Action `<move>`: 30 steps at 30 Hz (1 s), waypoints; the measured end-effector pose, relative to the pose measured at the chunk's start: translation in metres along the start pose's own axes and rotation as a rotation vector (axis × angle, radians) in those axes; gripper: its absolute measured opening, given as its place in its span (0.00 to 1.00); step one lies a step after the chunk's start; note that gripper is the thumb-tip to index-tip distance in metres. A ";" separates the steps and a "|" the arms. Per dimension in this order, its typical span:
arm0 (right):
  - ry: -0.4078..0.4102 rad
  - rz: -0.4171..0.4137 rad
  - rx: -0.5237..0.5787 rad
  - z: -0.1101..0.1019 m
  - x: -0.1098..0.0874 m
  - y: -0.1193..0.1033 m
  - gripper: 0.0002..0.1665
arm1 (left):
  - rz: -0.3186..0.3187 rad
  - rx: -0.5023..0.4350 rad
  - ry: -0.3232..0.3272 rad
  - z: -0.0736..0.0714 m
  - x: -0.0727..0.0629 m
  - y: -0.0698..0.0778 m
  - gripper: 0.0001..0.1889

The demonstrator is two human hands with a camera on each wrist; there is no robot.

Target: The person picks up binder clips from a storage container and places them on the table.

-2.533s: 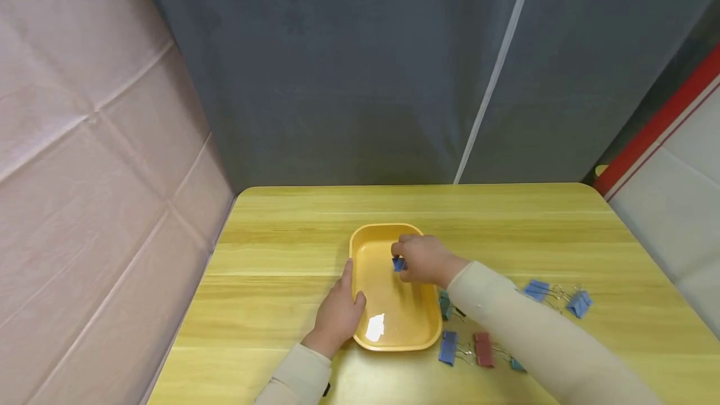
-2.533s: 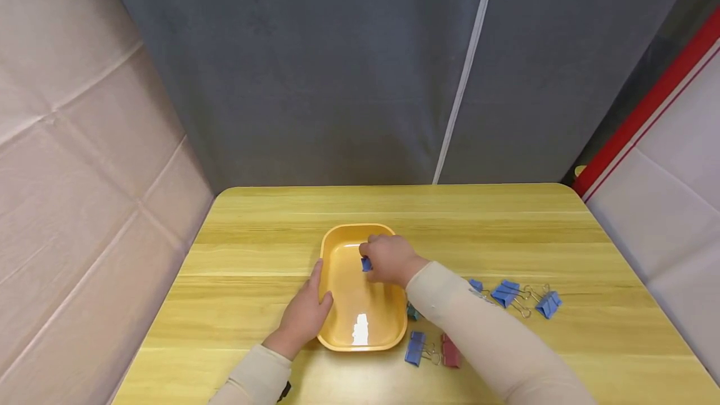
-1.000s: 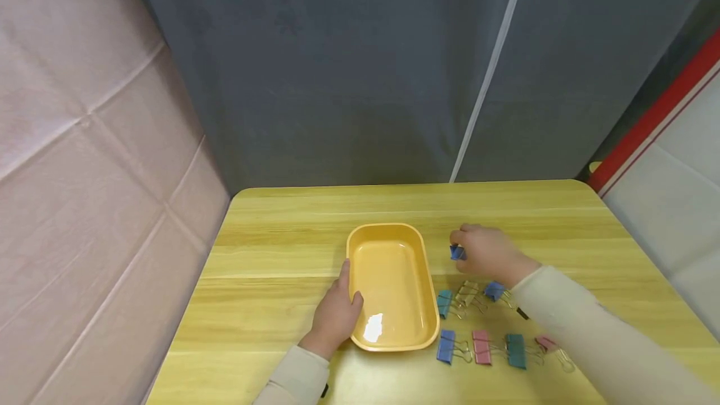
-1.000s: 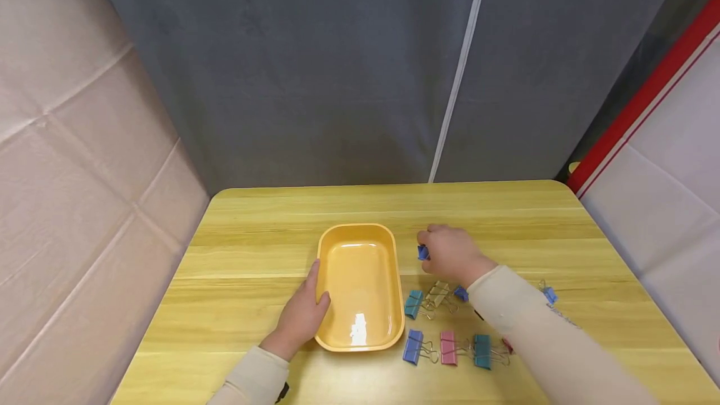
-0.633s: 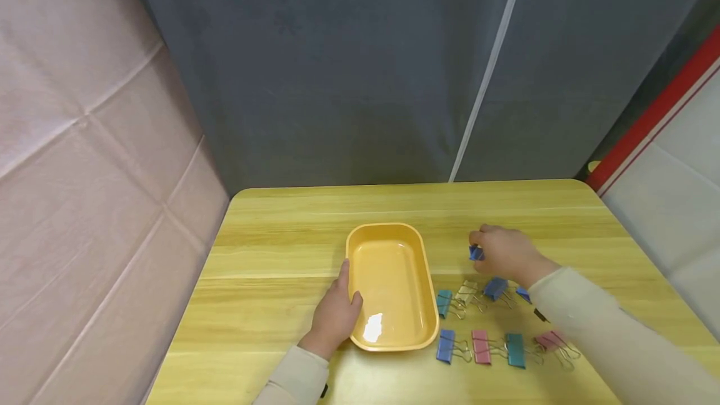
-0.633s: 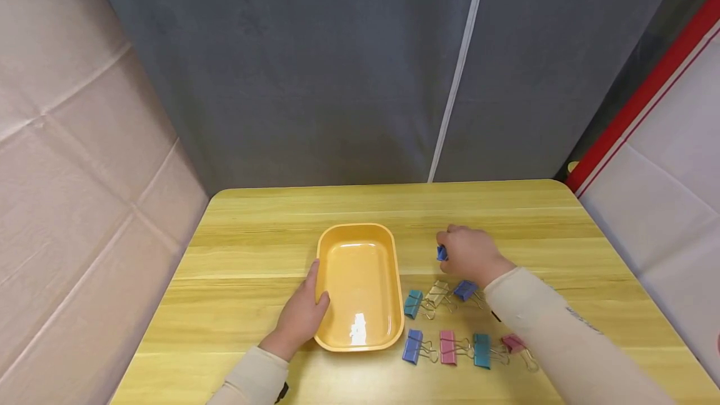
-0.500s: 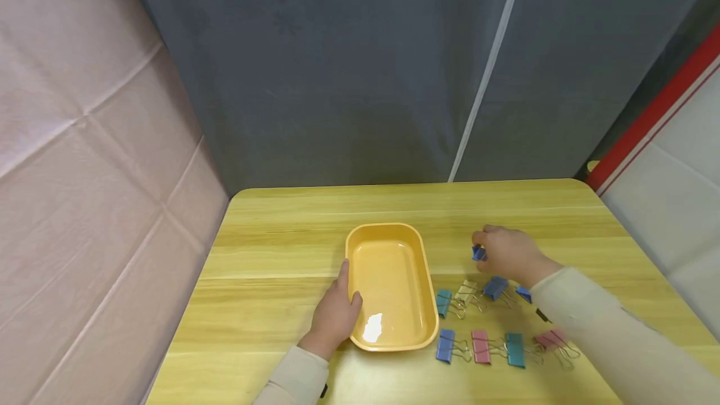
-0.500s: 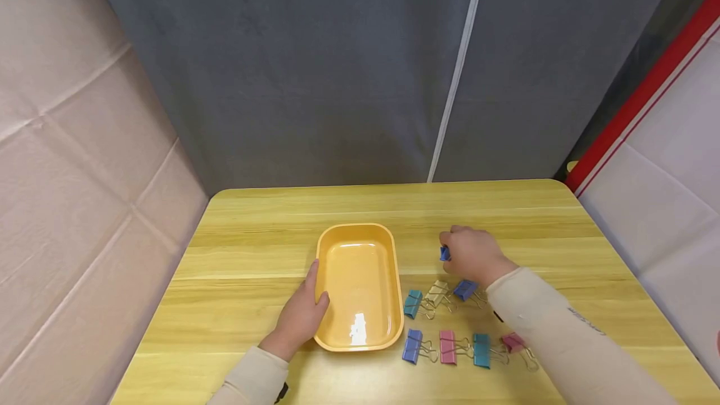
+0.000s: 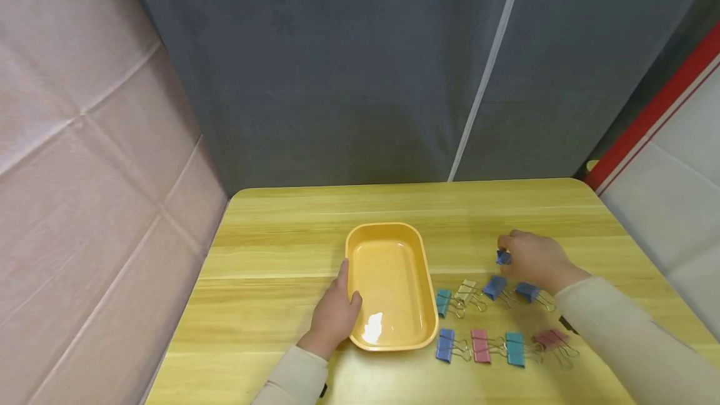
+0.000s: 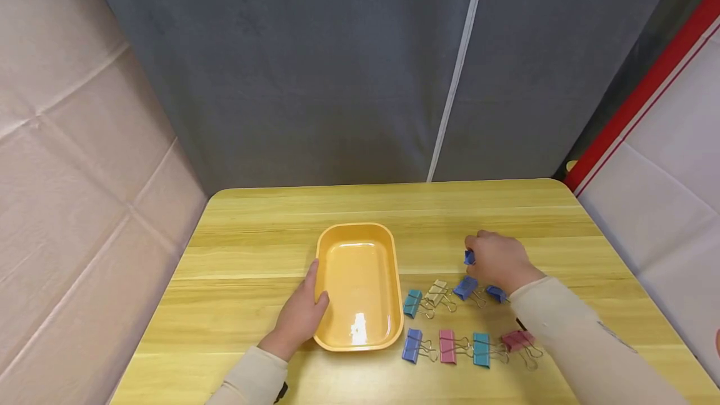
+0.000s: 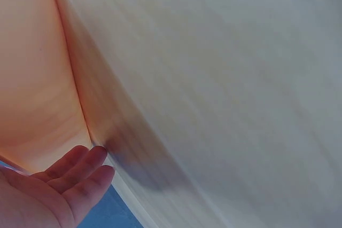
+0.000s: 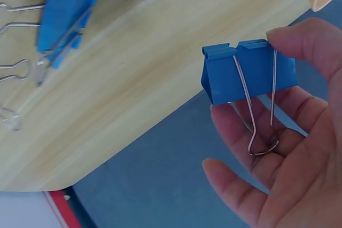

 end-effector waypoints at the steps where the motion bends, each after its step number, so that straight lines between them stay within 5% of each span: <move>1: -0.004 0.006 0.000 0.001 -0.002 0.002 0.22 | 0.001 0.002 0.001 0.000 0.000 0.000 0.37; 30: -0.125 0.130 0.007 0.021 -0.038 0.052 0.23 | -0.025 -0.049 -0.013 0.000 -0.001 -0.001 0.37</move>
Point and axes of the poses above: each hand's wrist, its own x-axis towards the middle knuckle, its own z-axis out of the palm, y = z × x, the point moved 2 cm from there along x, towards the middle knuckle, and after that the axes turned 15 degrees about -x, right-handed, at the moved point
